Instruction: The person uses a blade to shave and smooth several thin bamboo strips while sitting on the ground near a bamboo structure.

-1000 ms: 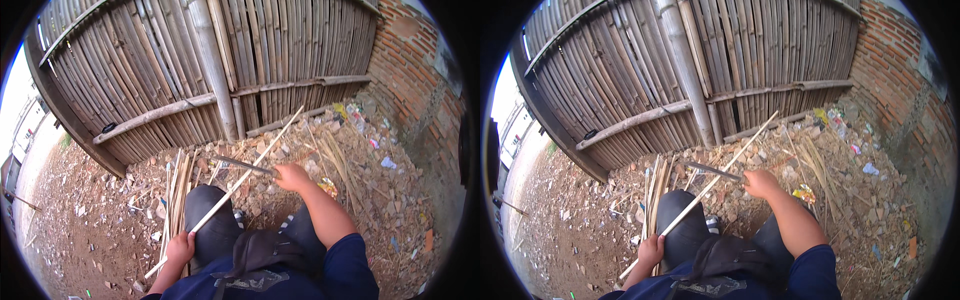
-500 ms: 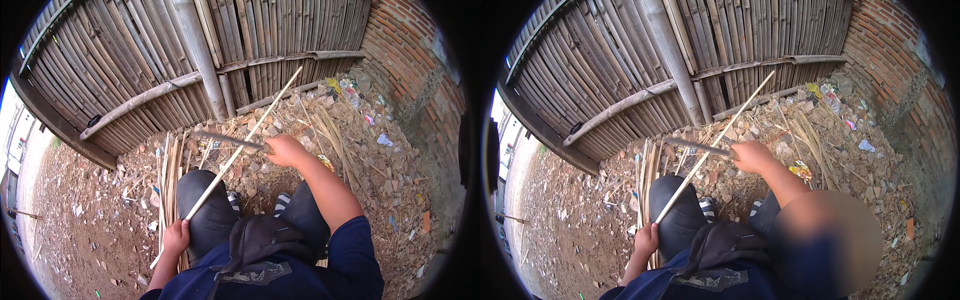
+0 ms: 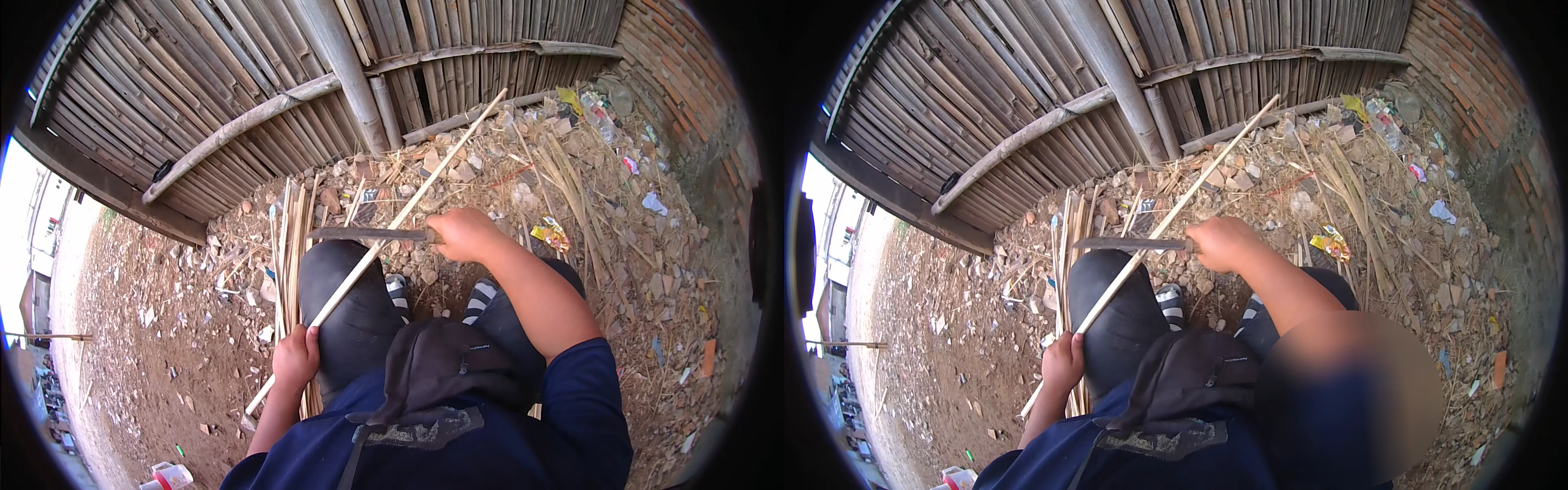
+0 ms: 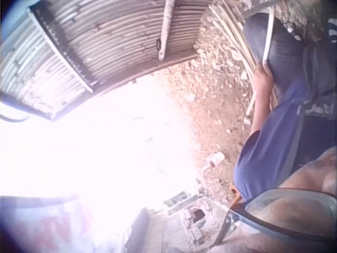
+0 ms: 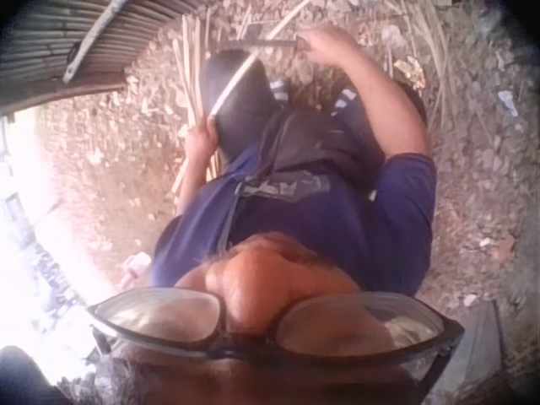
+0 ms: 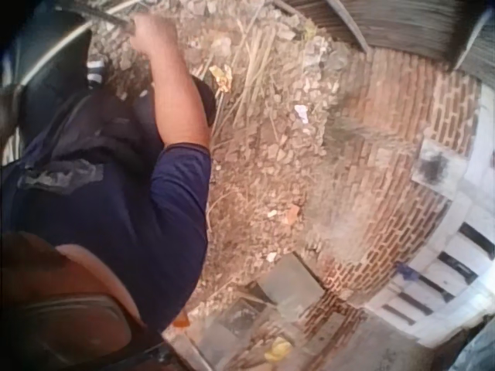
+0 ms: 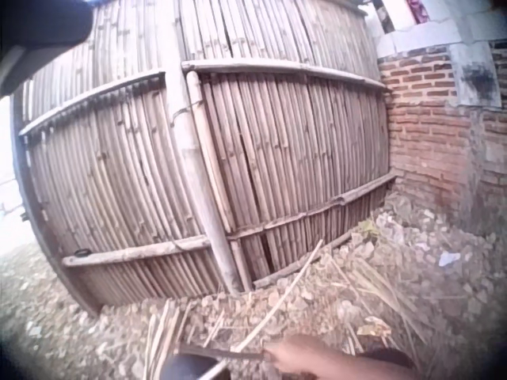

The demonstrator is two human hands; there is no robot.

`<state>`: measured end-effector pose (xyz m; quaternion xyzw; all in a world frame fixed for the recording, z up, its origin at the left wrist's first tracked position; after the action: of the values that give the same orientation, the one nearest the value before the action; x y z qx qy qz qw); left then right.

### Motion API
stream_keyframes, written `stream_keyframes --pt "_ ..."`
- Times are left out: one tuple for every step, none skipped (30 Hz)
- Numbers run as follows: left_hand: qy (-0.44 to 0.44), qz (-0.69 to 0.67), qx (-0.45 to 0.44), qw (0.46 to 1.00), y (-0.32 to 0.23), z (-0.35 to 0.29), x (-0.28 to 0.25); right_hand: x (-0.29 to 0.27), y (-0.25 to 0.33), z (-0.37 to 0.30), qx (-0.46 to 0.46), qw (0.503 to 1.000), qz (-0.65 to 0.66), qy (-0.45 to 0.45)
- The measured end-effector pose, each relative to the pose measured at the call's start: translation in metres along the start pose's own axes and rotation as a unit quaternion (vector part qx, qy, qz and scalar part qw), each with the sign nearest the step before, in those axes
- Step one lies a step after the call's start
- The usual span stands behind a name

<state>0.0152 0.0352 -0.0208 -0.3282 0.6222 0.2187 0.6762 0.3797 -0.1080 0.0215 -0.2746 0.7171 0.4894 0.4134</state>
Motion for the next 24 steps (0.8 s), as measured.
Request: stream_keyframes --pt "-0.005 -0.009 0.007 1.000 0.000 0.002 0.003 0.002 -0.005 0.003 0.002 1.000 0.003 0.002" --pt "-0.006 -0.030 0.018 0.999 -0.003 0.004 0.003 0.004 -0.015 0.007 0.038 0.996 0.065 0.038" --pt "-0.001 -0.028 0.020 0.999 -0.004 0.007 0.005 0.009 -0.026 0.011 0.074 0.986 0.126 0.074" --pt "0.001 -0.037 0.017 0.999 -0.003 0.010 0.008 0.007 -0.042 0.016 0.076 0.987 0.140 0.023" --pt "-0.004 -0.048 0.016 0.999 -0.003 0.015 0.008 0.011 -0.057 0.018 0.076 0.987 0.138 0.020" --pt "-0.005 -0.048 0.024 0.999 -0.004 0.016 0.005 0.009 -0.071 0.018 0.073 0.987 0.137 -0.048" --pt "-0.007 -0.048 0.024 0.999 -0.005 0.016 0.002 0.004 -0.074 0.017 0.068 0.982 0.137 -0.115" --pt "-0.002 -0.032 0.021 0.999 -0.006 0.015 0.000 0.005 -0.074 0.017 0.058 0.987 0.097 -0.112" --pt "0.003 -0.016 0.019 1.000 -0.007 0.015 -0.003 0.007 -0.076 0.017 0.057 0.987 0.097 -0.114" --pt "0.003 -0.012 0.014 1.000 -0.006 0.012 -0.006 0.004 -0.058 0.015 0.051 0.992 0.078 -0.080" --pt "-0.001 -0.012 0.014 1.000 -0.008 0.011 -0.008 0.004 -0.044 0.009 0.051 0.996 0.058 -0.046" --pt "-0.005 -0.014 0.012 1.000 -0.009 0.009 -0.008 0.003 -0.028 0.004 0.051 0.996 0.059 -0.041" --pt "-0.003 -0.014 0.010 1.000 -0.008 0.008 -0.006 0.002 -0.011 -0.001 0.024 0.999 0.030 -0.022" --pt "-0.006 -0.021 0.014 1.000 -0.006 0.008 -0.002 0.005 -0.001 -0.003 -0.004 1.000 0.001 -0.002" --pt "-0.009 -0.028 0.017 0.999 -0.002 0.009 0.003 0.008 -0.005 0.002 -0.006 1.000 0.001 0.002" --pt "-0.010 -0.040 0.021 0.999 0.002 0.011 0.010 0.011 -0.021 0.010 0.032 0.997 0.068 0.017" --pt "-0.009 -0.040 0.020 0.999 0.000 0.012 0.009 0.014 -0.035 0.014 0.070 0.988 0.135 0.030" --pt "-0.004 -0.034 0.012 0.999 -0.001 0.013 0.008 0.009 -0.048 0.012 0.075 0.988 0.129 -0.035" --pt "-0.006 -0.029 0.004 1.000 -0.003 0.016 0.008 0.011 -0.059 0.014 0.072 0.989 0.126 -0.037" --pt "0.002 -0.019 0.001 1.000 -0.004 0.017 0.005 0.010 -0.069 0.015 0.069 0.988 0.118 -0.075" --pt "-0.001 -0.019 0.002 1.000 -0.007 0.017 0.002 0.010 -0.078 0.017 0.067 0.985 0.110 -0.114" --pt "0.001 -0.024 0.001 1.000 -0.007 0.015 -0.001 0.009 -0.073 0.019 0.062 0.989 0.075 -0.111" --pt "0.005 -0.030 0.000 1.000 -0.005 0.014 -0.001 0.003 -0.059 0.015 0.059 0.989 0.077 -0.109" --pt "0.021 -0.042 -0.006 0.999 -0.002 0.013 -0.001 0.000 -0.044 0.012 0.059 0.993 0.060 -0.083"
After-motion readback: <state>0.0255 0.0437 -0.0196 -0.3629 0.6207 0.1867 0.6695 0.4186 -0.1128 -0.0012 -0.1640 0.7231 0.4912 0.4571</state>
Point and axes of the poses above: each hand's wrist, its own z-axis towards the middle knuckle, its own x-axis out of the palm, y = z × x, the point moved 5 cm from there along z, towards the middle knuckle, and after that the axes turned 9 degrees about z, right-handed, at the moved point
